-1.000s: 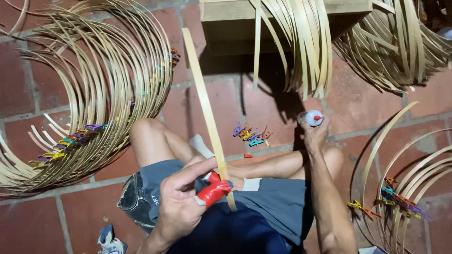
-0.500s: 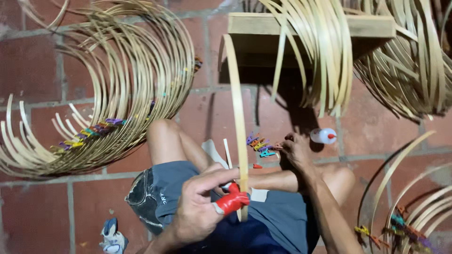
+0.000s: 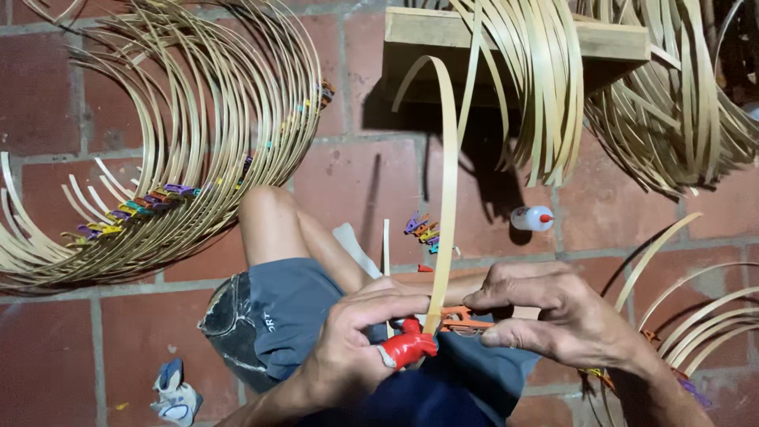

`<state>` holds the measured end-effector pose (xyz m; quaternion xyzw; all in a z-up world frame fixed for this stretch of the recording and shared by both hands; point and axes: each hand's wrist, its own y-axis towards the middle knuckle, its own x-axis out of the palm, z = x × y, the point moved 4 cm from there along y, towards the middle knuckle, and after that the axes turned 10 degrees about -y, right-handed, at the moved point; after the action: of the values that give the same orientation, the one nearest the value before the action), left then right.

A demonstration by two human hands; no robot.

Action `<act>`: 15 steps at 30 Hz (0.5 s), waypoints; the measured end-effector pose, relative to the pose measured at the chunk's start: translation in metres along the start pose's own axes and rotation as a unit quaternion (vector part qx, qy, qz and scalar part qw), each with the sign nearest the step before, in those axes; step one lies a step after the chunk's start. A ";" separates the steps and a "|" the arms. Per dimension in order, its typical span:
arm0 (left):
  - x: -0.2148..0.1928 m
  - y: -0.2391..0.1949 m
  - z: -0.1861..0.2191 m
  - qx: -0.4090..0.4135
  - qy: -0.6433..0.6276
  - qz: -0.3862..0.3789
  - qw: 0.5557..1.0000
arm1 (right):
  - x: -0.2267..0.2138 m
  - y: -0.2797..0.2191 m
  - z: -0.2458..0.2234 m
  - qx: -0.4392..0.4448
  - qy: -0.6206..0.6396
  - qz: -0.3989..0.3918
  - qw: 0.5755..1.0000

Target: The person sits on the floor and assembles a basket by applying glue to thin wooden strips and securing them with colorful clips. They repeatedly pick up strips, apply adhesive, and attach them to a growing circular frame.

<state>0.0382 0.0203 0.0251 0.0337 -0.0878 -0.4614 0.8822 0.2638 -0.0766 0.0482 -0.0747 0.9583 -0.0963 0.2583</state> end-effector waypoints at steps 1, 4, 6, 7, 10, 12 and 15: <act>0.001 -0.001 0.002 0.003 -0.001 -0.005 1.000 | 0.000 0.004 -0.006 0.014 -0.005 -0.008 1.000; 0.000 -0.002 0.003 -0.041 -0.019 -0.006 0.999 | -0.001 0.011 -0.023 -0.059 0.042 -0.009 0.997; -0.001 -0.001 0.006 -0.034 -0.003 -0.014 0.999 | 0.001 0.013 -0.023 -0.046 0.039 -0.008 0.998; -0.001 0.000 0.008 -0.030 0.005 -0.018 0.999 | 0.001 0.013 -0.021 -0.039 0.038 -0.007 0.998; -0.003 0.003 0.011 -0.017 -0.010 -0.006 1.000 | 0.002 0.007 -0.010 -0.048 0.040 -0.005 0.998; -0.004 0.004 0.014 0.007 -0.025 -0.008 1.000 | 0.001 0.002 0.005 -0.108 0.032 -0.003 0.994; -0.008 0.003 0.012 0.002 -0.021 0.011 1.000 | 0.001 0.000 0.074 0.004 0.174 0.046 0.984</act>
<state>0.0338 0.0294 0.0367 0.0247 -0.1074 -0.4523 0.8850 0.3003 -0.0874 -0.0148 -0.0116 0.9906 -0.0998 0.0924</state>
